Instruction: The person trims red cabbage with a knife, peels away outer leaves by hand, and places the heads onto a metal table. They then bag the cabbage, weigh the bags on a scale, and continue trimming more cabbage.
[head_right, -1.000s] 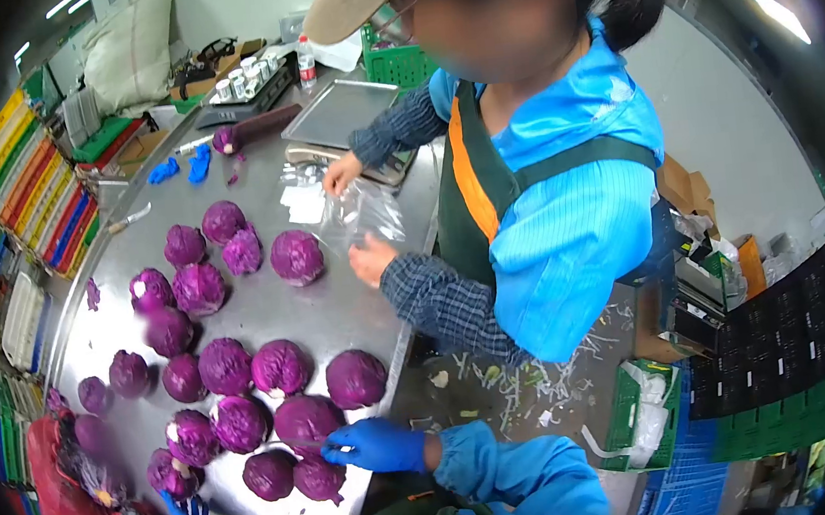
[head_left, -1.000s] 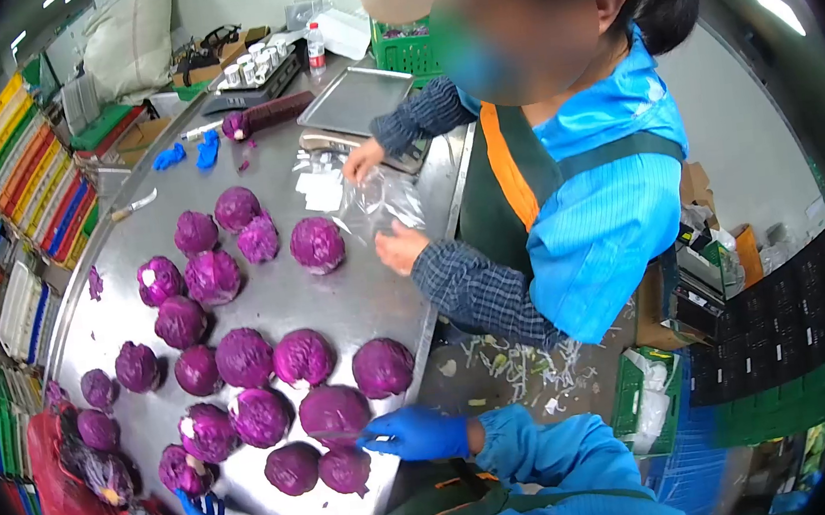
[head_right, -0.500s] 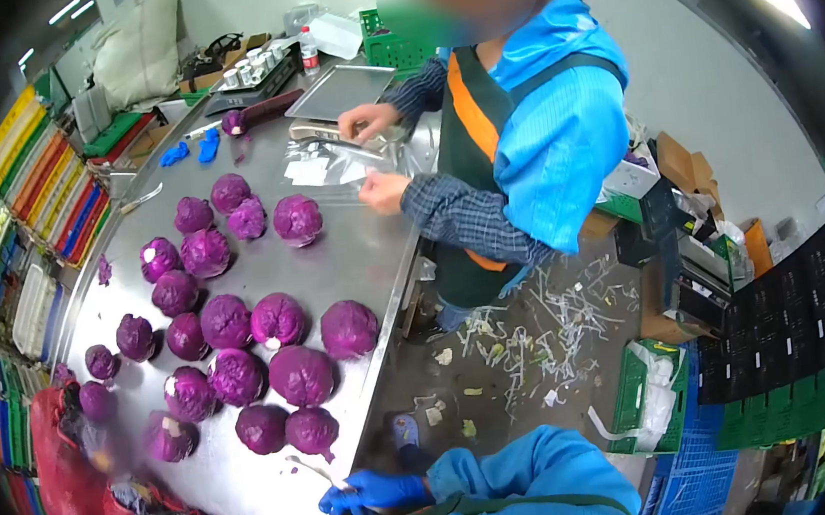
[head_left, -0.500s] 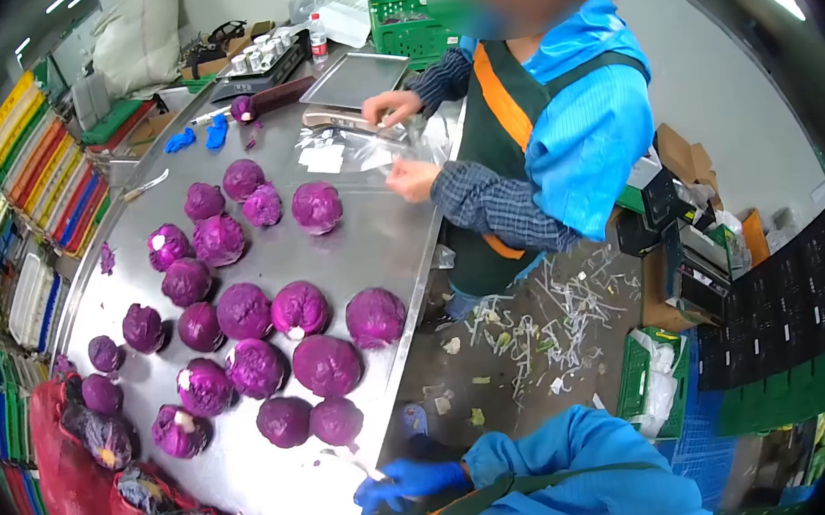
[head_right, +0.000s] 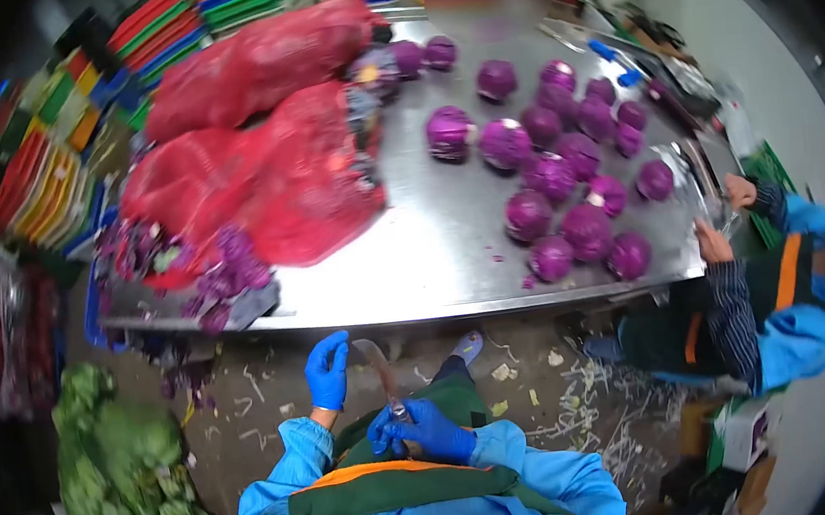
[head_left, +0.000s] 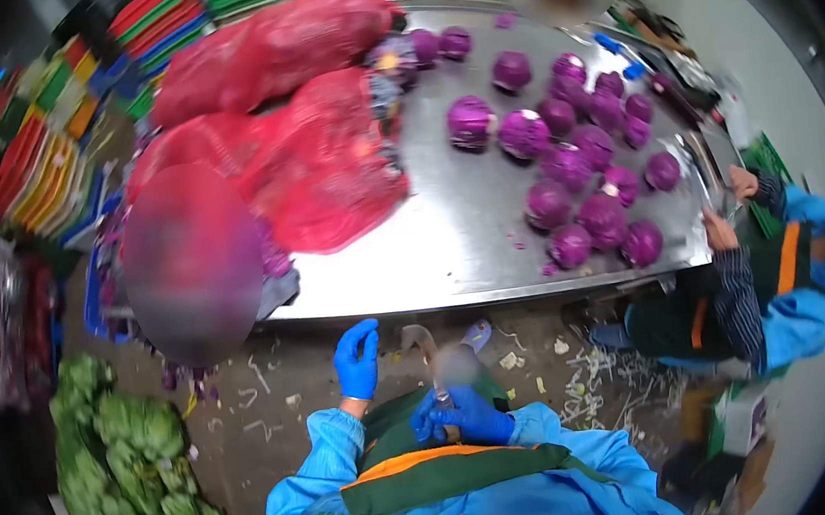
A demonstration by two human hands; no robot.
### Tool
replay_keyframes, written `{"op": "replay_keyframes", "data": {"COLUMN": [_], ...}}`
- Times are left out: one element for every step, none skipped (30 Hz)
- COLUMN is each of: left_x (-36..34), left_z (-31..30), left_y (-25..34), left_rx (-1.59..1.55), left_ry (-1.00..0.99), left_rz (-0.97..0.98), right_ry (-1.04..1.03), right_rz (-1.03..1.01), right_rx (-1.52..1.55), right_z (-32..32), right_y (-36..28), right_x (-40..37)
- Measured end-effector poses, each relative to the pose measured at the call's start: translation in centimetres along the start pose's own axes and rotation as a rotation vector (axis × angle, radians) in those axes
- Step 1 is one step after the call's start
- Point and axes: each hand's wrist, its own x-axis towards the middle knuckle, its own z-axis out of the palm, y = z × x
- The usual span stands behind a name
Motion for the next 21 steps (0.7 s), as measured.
{"op": "replay_keyframes", "data": {"left_x": [-1.5,-2.6,-3.6,-4.7,-5.6,-6.4,-7.0,-7.5,-7.7,-8.1,-7.7,-6.8,-6.3,-5.5,-4.3,-2.9,-1.7,-0.4,1.3,3.1,5.3], "left_z": [-2.4,-4.4,-6.1,-7.8,-8.9,-10.0,-10.8,-11.1,-11.3,-12.3,-12.8,-12.9,-14.1,-15.0,-16.1,-16.5,-18.1,-17.2,-16.9,-16.4,-16.0], "left_y": [-0.8,-1.1,-1.4,-1.8,-2.8,-3.7,-4.5,-5.1,-5.6,-6.9,-8.1,-5.5,-8.9,-9.5,-9.9,-8.1,-8.8,-5.6,-5.5,-4.6,-3.7], "left_rx": [0.059,0.061,0.083,0.106,0.048,0.053,0.036,0.017,0.004,0.054,0.098,0.171,-0.007,-0.152,-0.231,-0.042,0.204,0.34,0.345,0.345,0.506], "left_ry": [0.037,0.064,0.088,0.115,0.165,0.198,0.226,0.238,0.27,0.3,0.29,0.308,0.344,0.398,0.405,0.393,0.293,0.334,0.29,0.252,0.136], "left_rz": [-0.027,-0.036,-0.077,-0.119,-0.119,-0.127,-0.158,-0.186,-0.182,-0.217,-0.238,-0.316,-0.336,-0.336,-0.316,-0.329,-0.212,-0.134,0.043,0.218,0.39], "right_ry": [0.056,0.036,0.009,-0.023,-0.049,-0.076,-0.127,-0.165,-0.176,-0.207,-0.198,-0.196,-0.192,-0.22,-0.244,-0.221,-0.238,-0.175,-0.201,-0.23,-0.131], "right_rz": [0.0,0.02,0.054,0.089,0.121,0.142,0.15,0.151,0.136,0.168,0.181,0.19,0.085,0.087,-0.303,-0.313,-0.36,-0.377,-0.356,-0.329,-0.378], "right_rx": [0.008,0.003,-0.023,-0.049,-0.112,-0.116,-0.206,-0.294,-0.25,-0.295,-0.336,-0.433,-0.431,-0.491,-0.662,-0.64,-0.799,-0.819,-0.871,-0.92,-0.869], "right_z": [1.3,2.4,3.0,3.8,4.5,5.1,5.6,5.8,6.0,6.4,6.5,6.1,6.9,7.1,6.7,7.1,6.9,6.2,5.5,4.9,4.4], "right_y": [0.8,1.2,1.5,1.8,1.8,2.0,2.0,2.1,3.1,3.0,2.6,3.3,2.1,1.9,2.5,2.0,1.5,1.3,1.2,0.5,0.2], "right_x": [0.7,1.7,2.9,4.0,4.9,6.0,6.9,7.4,8.2,9.2,10.2,11.4,11.9,12.8,13.7,13.8,14.1,14.3,14.6,14.5,14.0]}}
